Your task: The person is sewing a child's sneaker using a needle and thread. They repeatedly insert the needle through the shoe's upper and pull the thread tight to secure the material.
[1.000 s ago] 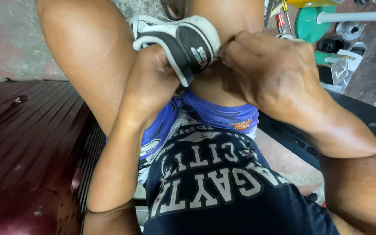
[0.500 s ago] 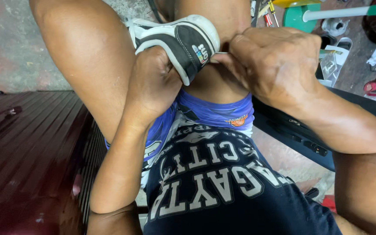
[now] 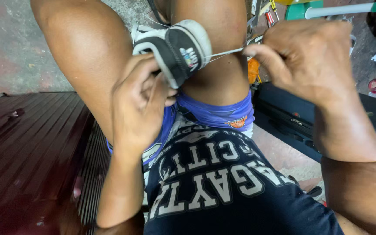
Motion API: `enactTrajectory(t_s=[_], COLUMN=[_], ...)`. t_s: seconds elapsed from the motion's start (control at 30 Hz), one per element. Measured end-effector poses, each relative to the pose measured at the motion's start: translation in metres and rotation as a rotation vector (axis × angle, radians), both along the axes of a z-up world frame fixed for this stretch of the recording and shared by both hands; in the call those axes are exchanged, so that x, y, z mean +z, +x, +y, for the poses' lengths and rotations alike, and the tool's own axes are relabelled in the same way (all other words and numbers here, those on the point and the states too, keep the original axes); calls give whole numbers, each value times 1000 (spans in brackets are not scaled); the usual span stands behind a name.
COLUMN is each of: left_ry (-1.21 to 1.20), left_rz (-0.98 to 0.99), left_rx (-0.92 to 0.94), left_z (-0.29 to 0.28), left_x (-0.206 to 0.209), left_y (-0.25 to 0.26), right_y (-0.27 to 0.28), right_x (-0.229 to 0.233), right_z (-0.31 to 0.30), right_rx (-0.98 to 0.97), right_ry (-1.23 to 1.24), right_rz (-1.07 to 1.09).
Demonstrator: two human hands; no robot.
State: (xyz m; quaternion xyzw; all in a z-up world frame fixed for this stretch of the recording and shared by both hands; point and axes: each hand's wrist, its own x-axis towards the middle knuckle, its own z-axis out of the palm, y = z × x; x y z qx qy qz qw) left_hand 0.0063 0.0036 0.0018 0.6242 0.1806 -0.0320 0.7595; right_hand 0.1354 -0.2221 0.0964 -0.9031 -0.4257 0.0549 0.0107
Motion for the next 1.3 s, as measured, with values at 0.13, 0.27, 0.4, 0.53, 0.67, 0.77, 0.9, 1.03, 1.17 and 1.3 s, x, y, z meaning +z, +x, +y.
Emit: enactTrajectory(t_s=[0.13,0.27,0.4,0.53,0.67,0.77,0.9,1.03,1.17,1.3], left_ry=[619,828,959,863,397,-19,-226,174,586,628], left_rz=[-68,-413,-524,-492,-338,-334,-311,-307,-475,-363], left_rx=[205,97,-6,-44,-67,-48,-97,-201,-209,-190], left_z=[-4,-8,-26,-25,-10,-2,2,-8,-24,-27], left_x=[22,32,32,27,10,6,15,22,16,16], left_y=[-13,-9,16,23,17,9,11,14,15,6], right_y=[-3,-4,-5,-2,-3,-14,-21,-20,-18,-22], right_x=[-3,-8,-6,-13,-33,-42,-46,-28,-14,-27], right_z=[6,7,11,24,28,22,8,-9,1,23], right_rx=[6,55,12,102,328,156,-39,-100,-202,-5], right_ry=[70,109,124,227,619,516,435,476,534,471], right_rz=[82,111,155,293,406,393,445,684,781,541])
